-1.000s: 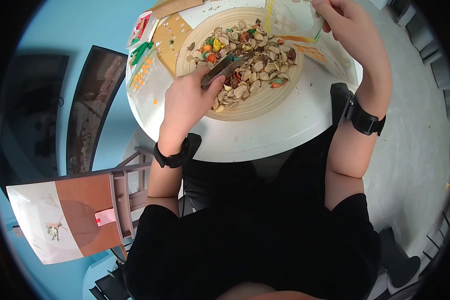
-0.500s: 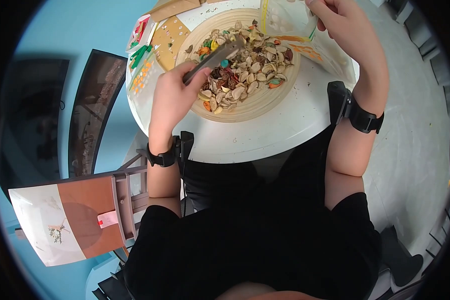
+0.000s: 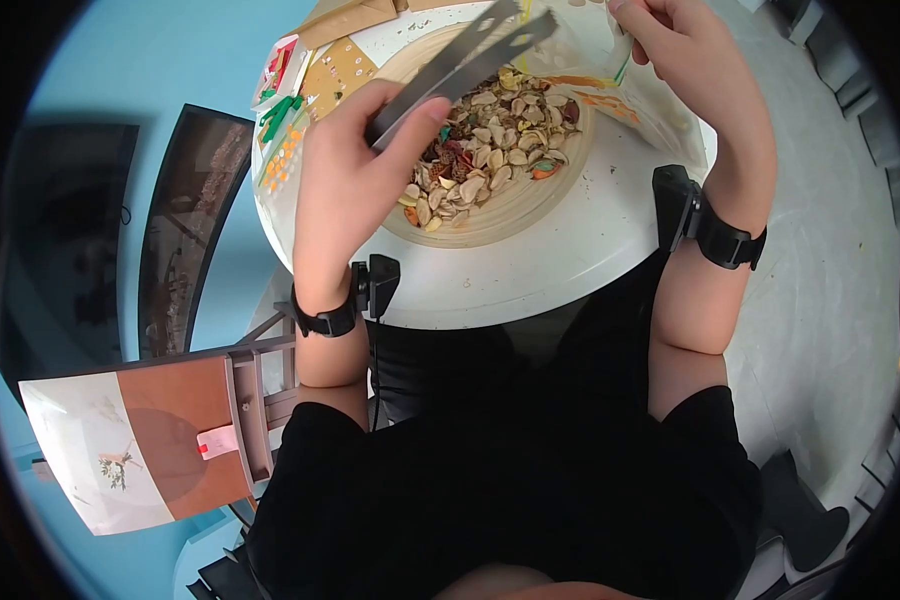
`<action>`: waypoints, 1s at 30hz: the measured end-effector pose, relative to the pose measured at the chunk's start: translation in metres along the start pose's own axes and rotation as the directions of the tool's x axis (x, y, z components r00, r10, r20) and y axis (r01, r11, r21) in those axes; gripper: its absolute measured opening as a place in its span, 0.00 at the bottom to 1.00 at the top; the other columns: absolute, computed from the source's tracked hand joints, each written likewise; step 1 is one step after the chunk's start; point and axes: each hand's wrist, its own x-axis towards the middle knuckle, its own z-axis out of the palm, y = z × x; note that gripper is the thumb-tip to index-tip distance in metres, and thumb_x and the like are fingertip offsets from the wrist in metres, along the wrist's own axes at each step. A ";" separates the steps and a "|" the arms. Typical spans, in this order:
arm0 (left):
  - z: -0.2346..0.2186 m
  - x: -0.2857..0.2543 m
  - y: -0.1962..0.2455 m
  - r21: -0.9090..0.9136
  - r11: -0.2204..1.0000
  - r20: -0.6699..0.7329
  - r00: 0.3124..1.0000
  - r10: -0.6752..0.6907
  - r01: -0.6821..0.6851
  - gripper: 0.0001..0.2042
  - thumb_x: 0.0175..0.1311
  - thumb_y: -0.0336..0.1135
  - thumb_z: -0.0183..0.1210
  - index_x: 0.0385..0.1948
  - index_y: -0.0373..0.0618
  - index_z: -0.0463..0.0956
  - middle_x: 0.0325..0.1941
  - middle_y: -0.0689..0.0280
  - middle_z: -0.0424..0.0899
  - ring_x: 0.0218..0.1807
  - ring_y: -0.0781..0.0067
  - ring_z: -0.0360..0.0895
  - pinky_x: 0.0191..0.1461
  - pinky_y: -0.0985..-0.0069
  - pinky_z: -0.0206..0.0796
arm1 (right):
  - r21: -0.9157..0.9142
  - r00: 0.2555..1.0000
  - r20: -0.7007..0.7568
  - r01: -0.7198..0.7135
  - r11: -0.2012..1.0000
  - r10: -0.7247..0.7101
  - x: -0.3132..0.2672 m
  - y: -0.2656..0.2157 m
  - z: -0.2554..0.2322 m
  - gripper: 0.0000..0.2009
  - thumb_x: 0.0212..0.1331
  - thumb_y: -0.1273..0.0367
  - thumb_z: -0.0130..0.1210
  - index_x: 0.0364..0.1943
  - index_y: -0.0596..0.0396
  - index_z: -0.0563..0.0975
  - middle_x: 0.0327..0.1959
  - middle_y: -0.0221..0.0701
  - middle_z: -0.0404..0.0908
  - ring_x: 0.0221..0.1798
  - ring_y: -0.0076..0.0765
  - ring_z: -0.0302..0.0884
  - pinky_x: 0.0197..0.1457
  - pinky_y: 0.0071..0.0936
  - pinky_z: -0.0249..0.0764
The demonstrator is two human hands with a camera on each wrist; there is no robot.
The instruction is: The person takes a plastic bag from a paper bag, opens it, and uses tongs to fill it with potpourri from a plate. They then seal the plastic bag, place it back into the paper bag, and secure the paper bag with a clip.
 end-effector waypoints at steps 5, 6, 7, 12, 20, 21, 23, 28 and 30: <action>-0.017 -0.026 -0.034 0.046 0.988 -0.048 0.988 -0.145 0.148 0.17 0.68 0.45 0.68 0.35 0.34 0.83 0.20 0.71 0.75 0.24 0.86 0.64 0.28 0.81 0.56 | 0.093 1.000 0.005 0.030 0.995 -0.030 -0.001 0.008 -0.001 0.16 0.67 0.65 0.54 0.25 0.65 0.78 0.19 0.28 0.74 0.24 0.23 0.68 0.29 0.28 0.66; -0.021 -0.033 -0.041 0.075 0.981 -0.035 0.984 -0.175 0.177 0.17 0.68 0.44 0.67 0.34 0.34 0.82 0.19 0.72 0.74 0.24 0.85 0.63 0.28 0.80 0.55 | 0.100 0.999 0.010 0.051 0.994 -0.052 -0.002 0.010 -0.001 0.16 0.67 0.65 0.54 0.26 0.64 0.78 0.20 0.27 0.75 0.24 0.23 0.69 0.29 0.28 0.67; -0.026 -0.041 -0.048 0.092 0.969 -0.028 0.974 -0.226 0.228 0.17 0.68 0.44 0.67 0.34 0.34 0.82 0.19 0.71 0.74 0.24 0.85 0.63 0.28 0.80 0.55 | 0.083 1.000 0.013 0.015 0.996 -0.016 -0.002 0.008 -0.002 0.16 0.67 0.65 0.54 0.26 0.64 0.78 0.20 0.27 0.75 0.25 0.23 0.69 0.29 0.27 0.67; -0.037 -0.072 -0.079 0.202 0.905 -0.022 0.926 -0.378 0.374 0.18 0.69 0.44 0.65 0.31 0.32 0.81 0.18 0.67 0.72 0.24 0.81 0.64 0.28 0.76 0.58 | 0.065 0.998 0.030 -0.054 0.996 0.052 -0.002 0.004 -0.001 0.15 0.67 0.65 0.54 0.26 0.63 0.79 0.21 0.27 0.77 0.26 0.22 0.71 0.31 0.26 0.68; -0.018 -0.065 -0.065 0.340 0.895 0.051 0.945 -0.323 0.287 0.19 0.66 0.47 0.66 0.37 0.33 0.84 0.16 0.56 0.78 0.19 0.65 0.74 0.28 0.68 0.66 | 0.105 0.999 -0.003 0.032 0.994 -0.032 -0.007 0.005 0.000 0.15 0.67 0.66 0.54 0.26 0.64 0.79 0.22 0.27 0.78 0.26 0.22 0.72 0.31 0.25 0.69; -0.014 -0.063 -0.062 0.378 0.893 0.064 0.955 -0.291 0.246 0.19 0.66 0.47 0.66 0.38 0.34 0.84 0.16 0.55 0.79 0.18 0.62 0.76 0.28 0.68 0.67 | 0.099 0.999 0.000 0.032 0.995 -0.032 -0.007 0.004 0.000 0.15 0.67 0.66 0.54 0.26 0.64 0.79 0.22 0.27 0.78 0.26 0.22 0.72 0.31 0.25 0.69; -0.006 -0.058 -0.063 0.438 0.880 0.054 0.972 -0.230 0.184 0.20 0.65 0.48 0.67 0.40 0.36 0.85 0.17 0.52 0.80 0.20 0.53 0.79 0.29 0.65 0.70 | 0.065 0.999 0.015 -0.032 0.997 0.031 -0.005 -0.005 -0.001 0.15 0.67 0.66 0.54 0.26 0.64 0.79 0.21 0.27 0.78 0.26 0.22 0.72 0.31 0.25 0.69; -0.001 -0.050 -0.066 0.452 0.882 0.039 0.985 -0.171 0.135 0.18 0.64 0.47 0.68 0.38 0.38 0.85 0.18 0.51 0.80 0.21 0.51 0.80 0.29 0.64 0.71 | 0.103 1.000 0.023 -0.021 0.994 0.019 -0.001 0.001 0.004 0.15 0.67 0.66 0.54 0.26 0.63 0.79 0.21 0.27 0.77 0.26 0.22 0.72 0.31 0.25 0.69; -0.001 -0.050 -0.068 0.427 0.891 0.035 0.982 -0.187 0.154 0.17 0.65 0.46 0.68 0.37 0.38 0.85 0.17 0.51 0.80 0.21 0.52 0.80 0.29 0.65 0.70 | 0.126 0.999 0.014 0.048 0.991 -0.051 -0.001 0.008 0.005 0.15 0.67 0.66 0.54 0.26 0.64 0.79 0.21 0.27 0.77 0.26 0.22 0.72 0.31 0.26 0.69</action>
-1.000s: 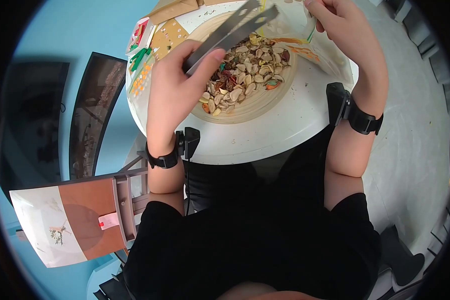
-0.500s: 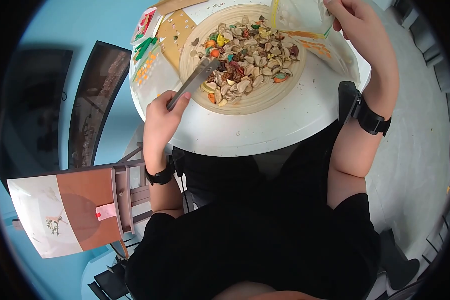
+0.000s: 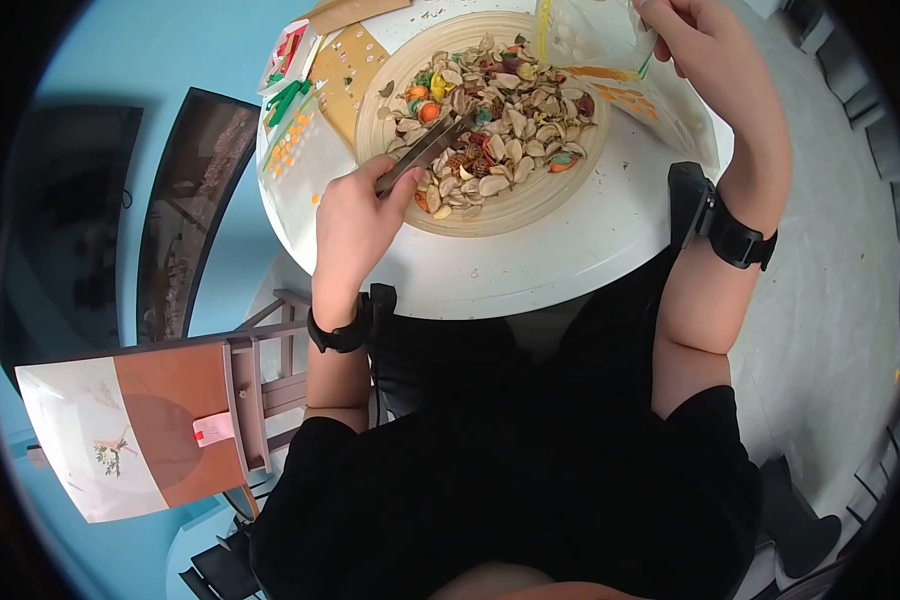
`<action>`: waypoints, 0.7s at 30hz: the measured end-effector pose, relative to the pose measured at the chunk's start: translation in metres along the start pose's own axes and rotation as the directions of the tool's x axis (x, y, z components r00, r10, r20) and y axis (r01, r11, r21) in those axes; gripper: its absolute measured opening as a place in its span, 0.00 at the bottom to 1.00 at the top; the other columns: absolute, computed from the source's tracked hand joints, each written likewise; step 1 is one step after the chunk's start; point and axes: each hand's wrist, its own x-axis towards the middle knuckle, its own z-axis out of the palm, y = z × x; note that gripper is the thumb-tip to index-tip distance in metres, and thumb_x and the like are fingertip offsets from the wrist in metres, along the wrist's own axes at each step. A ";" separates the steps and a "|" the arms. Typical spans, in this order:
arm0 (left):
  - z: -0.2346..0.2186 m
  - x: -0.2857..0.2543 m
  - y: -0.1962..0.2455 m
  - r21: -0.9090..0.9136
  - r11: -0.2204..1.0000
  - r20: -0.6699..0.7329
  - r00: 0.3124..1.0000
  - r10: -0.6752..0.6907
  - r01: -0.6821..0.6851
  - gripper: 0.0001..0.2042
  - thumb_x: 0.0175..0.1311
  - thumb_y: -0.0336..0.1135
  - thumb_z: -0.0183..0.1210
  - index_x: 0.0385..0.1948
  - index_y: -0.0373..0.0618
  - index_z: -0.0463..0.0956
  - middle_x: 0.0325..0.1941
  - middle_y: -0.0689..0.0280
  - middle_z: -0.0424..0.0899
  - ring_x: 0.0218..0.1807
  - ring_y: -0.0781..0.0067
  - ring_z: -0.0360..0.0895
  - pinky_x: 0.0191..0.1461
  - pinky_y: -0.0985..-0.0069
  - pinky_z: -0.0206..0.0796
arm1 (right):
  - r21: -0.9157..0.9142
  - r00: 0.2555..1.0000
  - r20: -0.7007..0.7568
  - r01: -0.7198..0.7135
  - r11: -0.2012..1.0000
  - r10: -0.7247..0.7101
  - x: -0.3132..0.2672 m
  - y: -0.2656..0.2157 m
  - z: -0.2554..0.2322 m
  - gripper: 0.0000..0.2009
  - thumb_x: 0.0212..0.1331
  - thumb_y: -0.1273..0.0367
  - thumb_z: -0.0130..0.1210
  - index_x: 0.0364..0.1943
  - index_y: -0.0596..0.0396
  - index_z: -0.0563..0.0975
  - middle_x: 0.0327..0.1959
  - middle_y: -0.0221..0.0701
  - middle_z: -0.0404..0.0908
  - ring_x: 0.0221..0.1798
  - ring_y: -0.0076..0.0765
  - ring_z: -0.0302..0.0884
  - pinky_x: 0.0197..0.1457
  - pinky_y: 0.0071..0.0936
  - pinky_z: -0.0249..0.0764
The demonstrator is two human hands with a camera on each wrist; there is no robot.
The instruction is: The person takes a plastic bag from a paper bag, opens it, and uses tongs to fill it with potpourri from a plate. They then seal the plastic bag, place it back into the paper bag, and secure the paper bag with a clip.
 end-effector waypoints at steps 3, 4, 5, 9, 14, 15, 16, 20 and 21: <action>0.000 0.001 -0.003 -0.040 0.999 -0.011 1.000 -0.008 0.007 0.16 0.65 0.45 0.68 0.35 0.37 0.85 0.16 0.53 0.78 0.19 0.55 0.77 0.27 0.67 0.68 | -0.038 0.996 -0.002 -0.092 0.995 0.092 0.003 -0.005 0.000 0.15 0.67 0.66 0.54 0.26 0.64 0.79 0.21 0.27 0.77 0.25 0.22 0.72 0.31 0.26 0.69; -0.001 0.001 -0.005 -0.053 0.999 -0.017 1.000 -0.007 0.006 0.16 0.66 0.45 0.67 0.35 0.37 0.85 0.16 0.53 0.78 0.18 0.56 0.75 0.27 0.67 0.66 | -0.042 0.996 -0.002 -0.091 0.995 0.091 0.002 -0.006 0.001 0.15 0.67 0.66 0.54 0.26 0.64 0.79 0.21 0.27 0.77 0.25 0.22 0.72 0.30 0.26 0.69; -0.002 0.002 -0.006 -0.073 0.997 -0.030 1.000 -0.008 0.006 0.16 0.66 0.44 0.67 0.35 0.37 0.84 0.15 0.55 0.76 0.17 0.59 0.72 0.26 0.69 0.64 | -0.045 0.996 -0.003 -0.090 0.995 0.090 0.002 -0.006 0.001 0.15 0.67 0.66 0.54 0.26 0.64 0.79 0.21 0.27 0.78 0.25 0.22 0.72 0.30 0.26 0.69; -0.013 0.003 -0.001 -0.191 0.981 -0.106 0.994 0.012 -0.032 0.15 0.68 0.42 0.67 0.34 0.35 0.83 0.13 0.62 0.71 0.16 0.75 0.62 0.23 0.74 0.56 | -0.037 1.000 -0.008 0.002 0.999 -0.002 -0.002 -0.002 0.000 0.15 0.67 0.66 0.54 0.26 0.64 0.79 0.21 0.28 0.78 0.25 0.23 0.72 0.30 0.26 0.69; -0.031 0.009 0.021 -0.335 0.939 -0.159 0.987 0.027 -0.079 0.15 0.68 0.41 0.68 0.33 0.35 0.83 0.15 0.72 0.69 0.19 0.86 0.58 0.23 0.79 0.50 | -0.052 0.998 0.013 -0.054 0.997 0.055 0.002 -0.005 0.002 0.16 0.67 0.65 0.54 0.25 0.65 0.78 0.20 0.29 0.78 0.25 0.24 0.72 0.30 0.27 0.69; -0.034 0.011 0.027 -0.343 0.934 -0.172 0.984 0.040 -0.098 0.14 0.68 0.41 0.68 0.33 0.35 0.83 0.15 0.72 0.69 0.19 0.86 0.58 0.23 0.79 0.50 | -0.072 0.998 0.000 -0.059 0.996 0.059 0.001 -0.010 0.002 0.16 0.67 0.65 0.54 0.25 0.65 0.78 0.20 0.30 0.77 0.25 0.24 0.72 0.30 0.28 0.69; -0.036 0.012 0.033 -0.350 0.929 -0.184 0.981 0.053 -0.116 0.14 0.68 0.41 0.68 0.33 0.36 0.83 0.15 0.72 0.70 0.19 0.87 0.58 0.23 0.79 0.50 | -0.072 0.999 -0.001 -0.034 0.997 0.034 -0.001 -0.010 0.001 0.16 0.67 0.65 0.54 0.25 0.65 0.78 0.20 0.30 0.77 0.25 0.24 0.72 0.30 0.28 0.69; -0.038 0.018 0.056 -0.425 0.882 -0.206 0.970 0.127 -0.206 0.14 0.68 0.41 0.68 0.33 0.35 0.83 0.15 0.71 0.71 0.19 0.86 0.59 0.23 0.79 0.51 | -0.089 1.000 0.001 -0.022 0.996 0.022 -0.001 -0.009 0.001 0.16 0.66 0.65 0.54 0.25 0.66 0.78 0.20 0.31 0.77 0.25 0.25 0.72 0.30 0.28 0.69; -0.037 0.020 0.062 -0.410 0.885 -0.201 0.968 0.148 -0.221 0.14 0.67 0.41 0.68 0.33 0.35 0.83 0.14 0.70 0.72 0.19 0.85 0.60 0.23 0.79 0.52 | -0.097 0.999 0.003 -0.040 0.994 0.040 0.000 -0.009 0.001 0.16 0.66 0.65 0.54 0.26 0.66 0.78 0.20 0.31 0.77 0.25 0.25 0.72 0.30 0.29 0.69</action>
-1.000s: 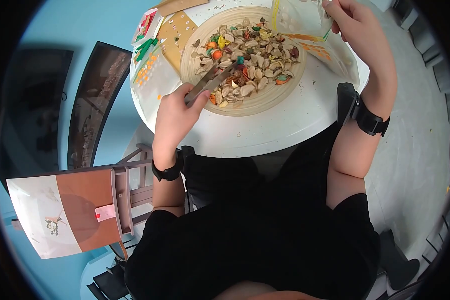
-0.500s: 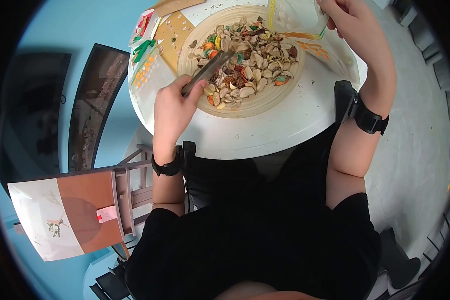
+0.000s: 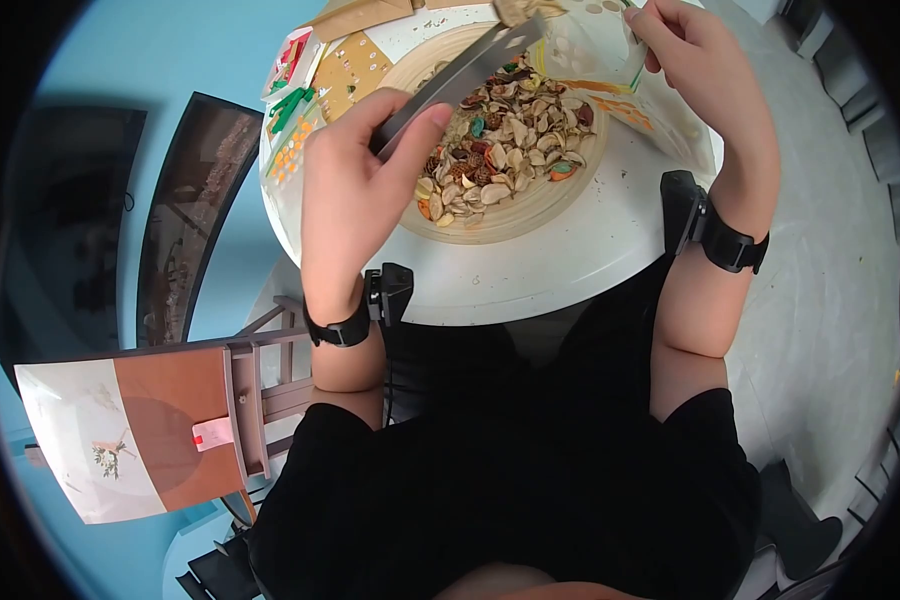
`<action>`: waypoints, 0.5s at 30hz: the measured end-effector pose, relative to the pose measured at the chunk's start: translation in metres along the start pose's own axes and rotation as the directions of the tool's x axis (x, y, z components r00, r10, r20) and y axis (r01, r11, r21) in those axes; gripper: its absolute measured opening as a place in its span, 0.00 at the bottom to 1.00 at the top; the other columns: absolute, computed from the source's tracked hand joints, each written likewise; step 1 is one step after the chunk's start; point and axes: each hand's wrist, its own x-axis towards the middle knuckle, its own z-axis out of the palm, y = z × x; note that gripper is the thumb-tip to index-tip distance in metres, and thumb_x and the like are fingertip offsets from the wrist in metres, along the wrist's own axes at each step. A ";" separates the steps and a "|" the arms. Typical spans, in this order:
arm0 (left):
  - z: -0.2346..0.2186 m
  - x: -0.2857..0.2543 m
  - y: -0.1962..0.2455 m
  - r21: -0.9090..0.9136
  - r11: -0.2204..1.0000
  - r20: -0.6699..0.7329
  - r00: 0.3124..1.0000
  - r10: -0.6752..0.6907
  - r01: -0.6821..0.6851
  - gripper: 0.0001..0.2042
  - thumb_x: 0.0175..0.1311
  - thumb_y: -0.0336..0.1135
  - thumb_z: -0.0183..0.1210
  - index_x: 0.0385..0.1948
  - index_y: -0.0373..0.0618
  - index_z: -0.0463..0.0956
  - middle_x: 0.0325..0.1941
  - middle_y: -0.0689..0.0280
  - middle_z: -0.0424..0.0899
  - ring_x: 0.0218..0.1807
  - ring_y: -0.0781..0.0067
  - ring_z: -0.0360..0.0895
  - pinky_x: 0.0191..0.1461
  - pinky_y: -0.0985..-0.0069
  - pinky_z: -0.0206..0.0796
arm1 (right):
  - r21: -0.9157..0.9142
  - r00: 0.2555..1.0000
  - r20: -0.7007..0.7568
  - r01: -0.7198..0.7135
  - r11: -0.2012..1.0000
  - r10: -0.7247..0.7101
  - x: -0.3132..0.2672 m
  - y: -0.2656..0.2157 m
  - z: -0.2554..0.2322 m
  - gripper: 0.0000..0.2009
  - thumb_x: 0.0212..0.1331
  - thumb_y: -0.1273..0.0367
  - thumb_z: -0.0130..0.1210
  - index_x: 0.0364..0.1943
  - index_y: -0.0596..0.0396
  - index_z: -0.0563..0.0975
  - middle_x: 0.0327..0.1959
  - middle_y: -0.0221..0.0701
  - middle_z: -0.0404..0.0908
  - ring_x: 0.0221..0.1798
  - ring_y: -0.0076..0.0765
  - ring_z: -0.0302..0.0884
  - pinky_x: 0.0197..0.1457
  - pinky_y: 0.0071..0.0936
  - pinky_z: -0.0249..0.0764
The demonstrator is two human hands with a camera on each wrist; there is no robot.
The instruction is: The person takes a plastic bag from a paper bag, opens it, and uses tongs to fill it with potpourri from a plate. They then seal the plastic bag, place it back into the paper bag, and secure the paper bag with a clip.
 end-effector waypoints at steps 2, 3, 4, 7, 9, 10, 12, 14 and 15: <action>0.007 0.007 0.007 0.025 0.999 0.030 0.999 0.032 -0.033 0.15 0.67 0.41 0.68 0.33 0.35 0.83 0.14 0.68 0.73 0.19 0.84 0.62 0.22 0.79 0.54 | 0.017 1.000 0.003 -0.009 1.000 0.009 0.001 -0.001 0.000 0.16 0.66 0.65 0.55 0.26 0.66 0.78 0.19 0.31 0.77 0.25 0.25 0.71 0.30 0.29 0.69; 0.010 0.008 0.008 0.050 0.998 0.041 0.999 0.028 -0.030 0.15 0.67 0.41 0.68 0.33 0.35 0.82 0.14 0.68 0.74 0.19 0.84 0.62 0.23 0.78 0.54 | 0.027 1.000 0.007 -0.016 1.000 0.015 0.001 -0.001 0.000 0.16 0.66 0.65 0.55 0.26 0.66 0.78 0.19 0.31 0.76 0.25 0.25 0.71 0.30 0.29 0.69; 0.014 0.010 0.008 0.075 0.997 0.054 0.998 0.025 -0.029 0.15 0.66 0.41 0.68 0.33 0.34 0.82 0.14 0.67 0.74 0.19 0.83 0.63 0.23 0.78 0.55 | 0.009 1.000 0.006 -0.010 1.000 0.010 0.001 0.002 0.001 0.16 0.66 0.65 0.55 0.26 0.66 0.78 0.19 0.31 0.76 0.25 0.24 0.71 0.30 0.29 0.68; 0.015 0.006 -0.001 0.033 0.999 0.041 0.999 0.002 -0.004 0.16 0.66 0.42 0.69 0.33 0.34 0.82 0.14 0.65 0.74 0.19 0.83 0.64 0.23 0.77 0.57 | -0.011 1.000 -0.007 -0.013 1.000 0.013 0.003 0.008 -0.001 0.16 0.66 0.65 0.55 0.26 0.65 0.78 0.19 0.30 0.76 0.25 0.24 0.70 0.30 0.29 0.68; 0.012 -0.003 -0.008 0.018 1.000 0.008 1.000 -0.024 0.024 0.15 0.66 0.42 0.69 0.33 0.35 0.82 0.14 0.65 0.74 0.19 0.83 0.65 0.24 0.77 0.58 | 0.025 0.999 -0.020 -0.040 0.999 0.041 -0.002 0.000 -0.002 0.16 0.66 0.65 0.55 0.25 0.66 0.78 0.20 0.29 0.76 0.25 0.24 0.70 0.30 0.29 0.68; 0.009 -0.009 -0.009 0.036 0.999 -0.015 0.999 -0.039 0.039 0.15 0.66 0.42 0.68 0.33 0.35 0.82 0.14 0.65 0.74 0.18 0.82 0.65 0.24 0.77 0.58 | 0.045 1.000 -0.027 -0.003 0.999 0.004 -0.002 0.002 -0.001 0.16 0.66 0.65 0.55 0.25 0.66 0.78 0.20 0.29 0.76 0.25 0.24 0.70 0.30 0.29 0.68; 0.008 -0.024 -0.012 0.065 0.995 -0.005 0.997 -0.075 0.075 0.14 0.66 0.41 0.68 0.34 0.36 0.82 0.14 0.65 0.74 0.18 0.82 0.65 0.24 0.77 0.59 | 0.082 0.997 -0.044 0.073 0.994 -0.069 -0.004 0.009 -0.001 0.16 0.67 0.65 0.54 0.25 0.66 0.78 0.20 0.29 0.76 0.25 0.24 0.70 0.30 0.29 0.68; 0.012 -0.040 -0.018 0.086 0.990 0.057 0.991 -0.119 0.114 0.14 0.66 0.41 0.68 0.35 0.37 0.82 0.14 0.65 0.74 0.18 0.81 0.66 0.24 0.77 0.59 | 0.041 0.999 -0.035 0.025 0.999 -0.024 -0.002 0.008 -0.002 0.16 0.66 0.65 0.54 0.26 0.66 0.78 0.20 0.30 0.77 0.25 0.25 0.70 0.30 0.29 0.68; 0.014 -0.045 -0.023 0.120 0.984 0.094 0.985 -0.143 0.131 0.15 0.65 0.42 0.69 0.36 0.37 0.82 0.15 0.63 0.75 0.17 0.74 0.68 0.25 0.74 0.60 | 0.020 1.000 -0.031 0.002 1.000 -0.001 -0.001 0.008 -0.002 0.16 0.66 0.65 0.54 0.26 0.66 0.78 0.20 0.30 0.77 0.25 0.25 0.71 0.30 0.29 0.68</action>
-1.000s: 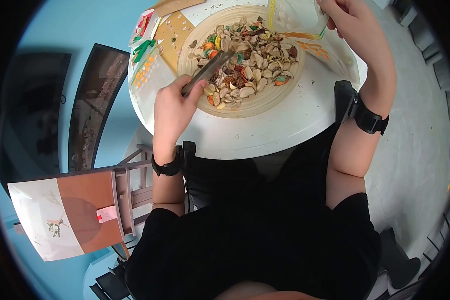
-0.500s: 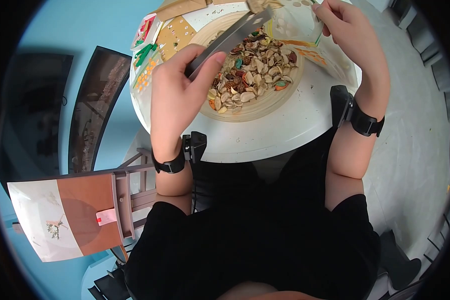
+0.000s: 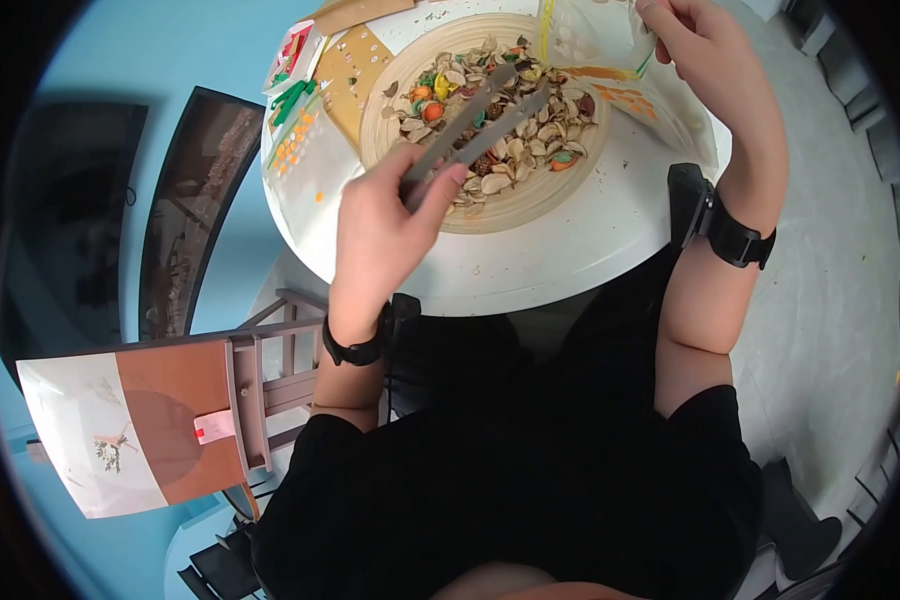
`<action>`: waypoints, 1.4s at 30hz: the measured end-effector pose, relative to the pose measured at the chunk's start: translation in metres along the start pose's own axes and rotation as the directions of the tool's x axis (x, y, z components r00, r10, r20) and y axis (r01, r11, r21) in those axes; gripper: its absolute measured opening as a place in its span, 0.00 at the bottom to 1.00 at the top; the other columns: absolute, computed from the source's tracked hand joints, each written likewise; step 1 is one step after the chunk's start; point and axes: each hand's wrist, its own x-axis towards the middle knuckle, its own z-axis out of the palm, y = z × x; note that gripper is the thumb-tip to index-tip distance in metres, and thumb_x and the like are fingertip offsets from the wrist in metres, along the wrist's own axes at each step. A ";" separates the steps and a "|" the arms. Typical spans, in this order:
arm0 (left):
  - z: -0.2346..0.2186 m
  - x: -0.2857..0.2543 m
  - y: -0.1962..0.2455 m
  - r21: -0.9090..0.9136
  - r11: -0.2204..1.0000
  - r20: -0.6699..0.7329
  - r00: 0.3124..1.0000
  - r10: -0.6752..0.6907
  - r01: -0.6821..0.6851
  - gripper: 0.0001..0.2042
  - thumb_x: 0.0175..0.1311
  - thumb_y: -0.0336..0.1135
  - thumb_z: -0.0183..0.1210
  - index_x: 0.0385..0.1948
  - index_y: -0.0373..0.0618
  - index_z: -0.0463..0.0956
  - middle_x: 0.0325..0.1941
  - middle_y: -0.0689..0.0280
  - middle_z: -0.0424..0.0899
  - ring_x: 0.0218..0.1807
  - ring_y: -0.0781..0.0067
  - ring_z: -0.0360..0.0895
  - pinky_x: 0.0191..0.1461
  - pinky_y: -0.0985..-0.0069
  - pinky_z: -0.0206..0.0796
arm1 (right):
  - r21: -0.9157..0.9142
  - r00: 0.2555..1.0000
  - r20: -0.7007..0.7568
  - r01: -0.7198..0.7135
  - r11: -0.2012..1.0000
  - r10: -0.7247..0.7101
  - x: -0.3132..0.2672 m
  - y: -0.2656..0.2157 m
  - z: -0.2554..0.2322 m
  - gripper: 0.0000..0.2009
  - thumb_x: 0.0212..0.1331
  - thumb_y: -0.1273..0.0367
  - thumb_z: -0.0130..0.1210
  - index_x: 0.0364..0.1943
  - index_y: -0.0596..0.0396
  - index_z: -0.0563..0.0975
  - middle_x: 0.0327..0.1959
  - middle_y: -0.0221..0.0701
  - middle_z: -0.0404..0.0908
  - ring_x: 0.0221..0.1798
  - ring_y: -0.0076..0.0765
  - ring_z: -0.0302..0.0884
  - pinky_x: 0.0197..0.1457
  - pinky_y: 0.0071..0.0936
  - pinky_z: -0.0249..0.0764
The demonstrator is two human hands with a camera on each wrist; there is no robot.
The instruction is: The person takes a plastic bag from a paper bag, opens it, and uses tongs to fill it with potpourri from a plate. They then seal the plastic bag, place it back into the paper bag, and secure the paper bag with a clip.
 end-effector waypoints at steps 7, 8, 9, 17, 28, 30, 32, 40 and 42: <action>0.011 -0.012 0.002 0.174 0.984 0.161 0.987 -0.005 -0.023 0.18 0.63 0.46 0.69 0.40 0.38 0.82 0.22 0.53 0.84 0.27 0.52 0.85 0.32 0.65 0.74 | -0.030 1.000 -0.014 0.016 0.999 -0.016 -0.005 -0.003 0.000 0.16 0.66 0.64 0.55 0.26 0.66 0.79 0.20 0.31 0.77 0.25 0.26 0.72 0.30 0.30 0.68; 0.010 -0.012 0.002 0.190 0.982 0.162 0.987 -0.017 -0.014 0.18 0.63 0.46 0.69 0.40 0.38 0.82 0.23 0.52 0.84 0.27 0.52 0.85 0.33 0.65 0.74 | -0.029 0.999 -0.012 0.036 0.999 -0.037 -0.005 -0.003 -0.001 0.16 0.66 0.64 0.55 0.26 0.66 0.79 0.20 0.31 0.77 0.25 0.26 0.71 0.30 0.30 0.68; 0.008 -0.012 0.002 0.206 0.979 0.164 0.986 -0.031 -0.003 0.18 0.63 0.46 0.68 0.41 0.38 0.82 0.23 0.52 0.84 0.27 0.52 0.85 0.33 0.65 0.74 | -0.026 0.998 -0.009 0.056 0.998 -0.056 -0.006 -0.002 -0.001 0.16 0.66 0.64 0.55 0.26 0.66 0.79 0.19 0.31 0.77 0.24 0.26 0.71 0.30 0.30 0.68; 0.005 -0.012 -0.011 0.228 0.972 0.114 0.990 -0.080 0.052 0.18 0.63 0.47 0.69 0.39 0.38 0.82 0.22 0.52 0.84 0.26 0.50 0.84 0.31 0.64 0.73 | -0.032 1.000 0.012 0.007 0.999 -0.006 -0.001 -0.002 -0.001 0.17 0.66 0.65 0.54 0.25 0.66 0.78 0.19 0.30 0.76 0.24 0.25 0.71 0.29 0.30 0.68; 0.007 -0.014 -0.009 0.225 0.974 0.146 0.987 -0.073 0.039 0.17 0.64 0.46 0.68 0.38 0.38 0.80 0.20 0.51 0.82 0.25 0.46 0.82 0.31 0.62 0.72 | -0.017 0.999 -0.010 0.044 0.999 -0.044 -0.005 -0.001 -0.001 0.17 0.65 0.64 0.55 0.25 0.66 0.78 0.19 0.30 0.76 0.24 0.25 0.70 0.29 0.29 0.68; 0.006 -0.014 -0.009 0.206 0.977 0.179 0.980 -0.086 0.049 0.17 0.64 0.46 0.68 0.38 0.38 0.80 0.21 0.50 0.82 0.26 0.46 0.82 0.32 0.62 0.73 | -0.021 1.000 0.002 0.013 1.000 -0.013 -0.001 0.002 0.000 0.17 0.65 0.64 0.54 0.25 0.66 0.78 0.19 0.30 0.76 0.24 0.25 0.70 0.29 0.30 0.68; 0.007 -0.014 -0.010 0.213 0.976 0.176 0.981 -0.078 0.039 0.17 0.64 0.46 0.68 0.38 0.38 0.80 0.21 0.50 0.83 0.26 0.46 0.82 0.32 0.62 0.73 | -0.031 1.000 0.007 0.018 0.999 -0.018 -0.002 0.000 0.000 0.17 0.66 0.64 0.54 0.25 0.66 0.78 0.19 0.30 0.76 0.24 0.25 0.70 0.29 0.30 0.68; 0.008 -0.012 -0.011 0.143 0.985 0.151 0.982 -0.112 0.091 0.16 0.65 0.45 0.68 0.38 0.38 0.81 0.18 0.53 0.81 0.22 0.51 0.80 0.30 0.64 0.71 | -0.019 1.000 0.010 0.010 1.000 -0.009 -0.004 -0.005 0.000 0.17 0.66 0.64 0.54 0.25 0.66 0.78 0.19 0.31 0.75 0.24 0.25 0.70 0.29 0.30 0.67; 0.007 -0.012 -0.010 0.114 0.986 0.165 0.976 -0.142 0.125 0.16 0.65 0.45 0.68 0.37 0.38 0.81 0.18 0.54 0.80 0.21 0.53 0.79 0.30 0.65 0.70 | -0.021 0.998 0.003 0.055 0.998 -0.055 -0.005 -0.002 -0.001 0.17 0.66 0.65 0.54 0.25 0.66 0.78 0.19 0.31 0.75 0.24 0.25 0.70 0.29 0.30 0.67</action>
